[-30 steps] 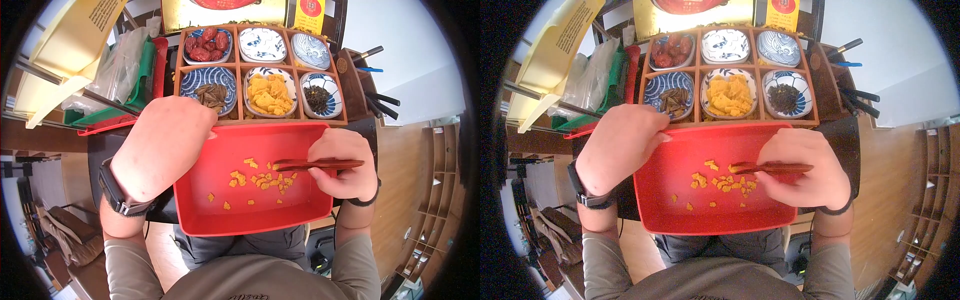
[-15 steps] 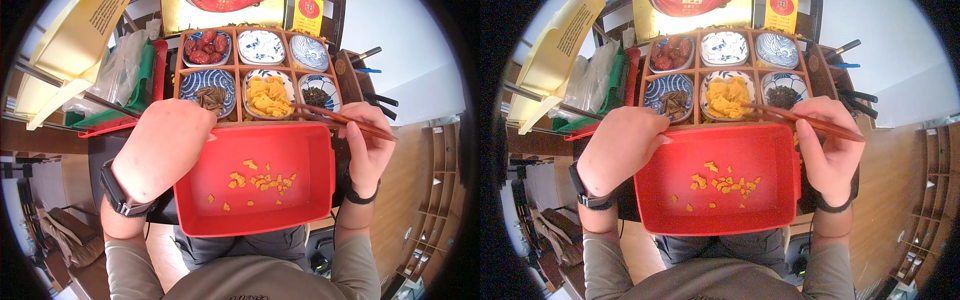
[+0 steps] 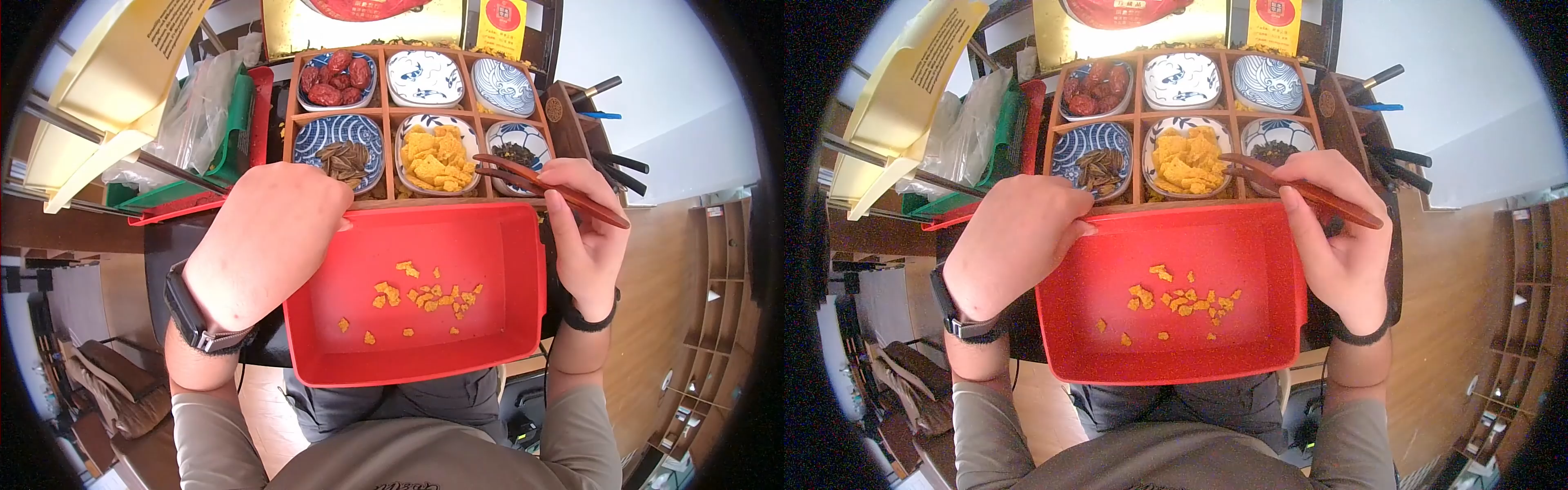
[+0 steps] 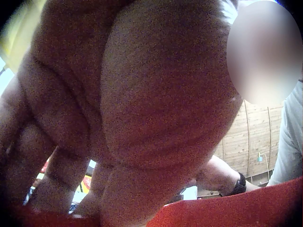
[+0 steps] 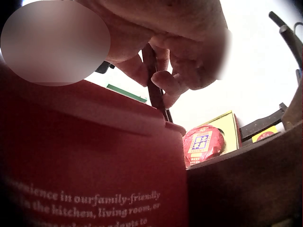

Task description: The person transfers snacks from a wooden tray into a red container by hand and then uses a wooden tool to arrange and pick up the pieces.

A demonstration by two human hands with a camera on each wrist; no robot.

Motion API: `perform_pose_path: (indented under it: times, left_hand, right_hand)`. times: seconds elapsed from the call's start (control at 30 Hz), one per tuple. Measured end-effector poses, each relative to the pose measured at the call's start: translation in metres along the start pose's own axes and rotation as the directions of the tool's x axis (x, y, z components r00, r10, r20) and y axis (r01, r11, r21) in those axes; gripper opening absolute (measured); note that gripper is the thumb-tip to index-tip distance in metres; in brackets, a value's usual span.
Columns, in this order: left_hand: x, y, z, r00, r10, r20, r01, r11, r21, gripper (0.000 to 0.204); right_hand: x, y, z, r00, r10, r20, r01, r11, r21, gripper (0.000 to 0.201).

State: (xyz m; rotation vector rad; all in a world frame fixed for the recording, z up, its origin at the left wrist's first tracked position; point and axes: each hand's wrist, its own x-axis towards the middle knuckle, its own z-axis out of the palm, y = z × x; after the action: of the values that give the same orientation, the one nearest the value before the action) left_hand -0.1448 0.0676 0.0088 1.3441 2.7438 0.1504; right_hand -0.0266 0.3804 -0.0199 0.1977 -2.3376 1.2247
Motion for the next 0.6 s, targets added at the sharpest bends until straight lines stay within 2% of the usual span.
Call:
perform_pose_path:
  times: [0.07, 0.17, 0.27, 0.53, 0.6]
  left_hand:
    - [0.0, 0.0, 0.0, 1.0, -0.001, 0.001, 0.001, 1.0, 0.002, 0.017]
    - [0.0, 0.0, -0.001, 1.0, 0.0, 0.0, 0.0, 1.0, -0.001, 0.018]
    - [0.0, 0.0, -0.001, 1.0, 0.003, -0.003, -0.003, 1.0, -0.007, 0.018]
    - [0.001, 0.0, -0.001, 1.0, 0.001, 0.002, -0.001, 1.0, -0.011, 0.019]
    - [0.001, 0.0, -0.002, 1.0, 0.005, 0.007, -0.005, 1.0, -0.01, 0.019]
  right_hand:
    - [0.0, -0.003, -0.001, 1.0, 0.007, 0.005, -0.007, 1.0, 0.001, 0.016]
    - [-0.007, -0.006, -0.001, 0.993, 0.093, -0.075, -0.084, 0.99, 0.116, 0.018]
    - [-0.01, 0.0, -0.007, 0.994, 0.065, -0.091, -0.046, 0.979, 0.198, 0.019]
    - [-0.01, 0.001, -0.008, 1.0, 0.006, 0.014, -0.009, 0.962, 0.271, 0.015]
    - [-0.009, 0.001, -0.009, 0.993, -0.057, 0.099, 0.03, 0.966, 0.258, 0.015]
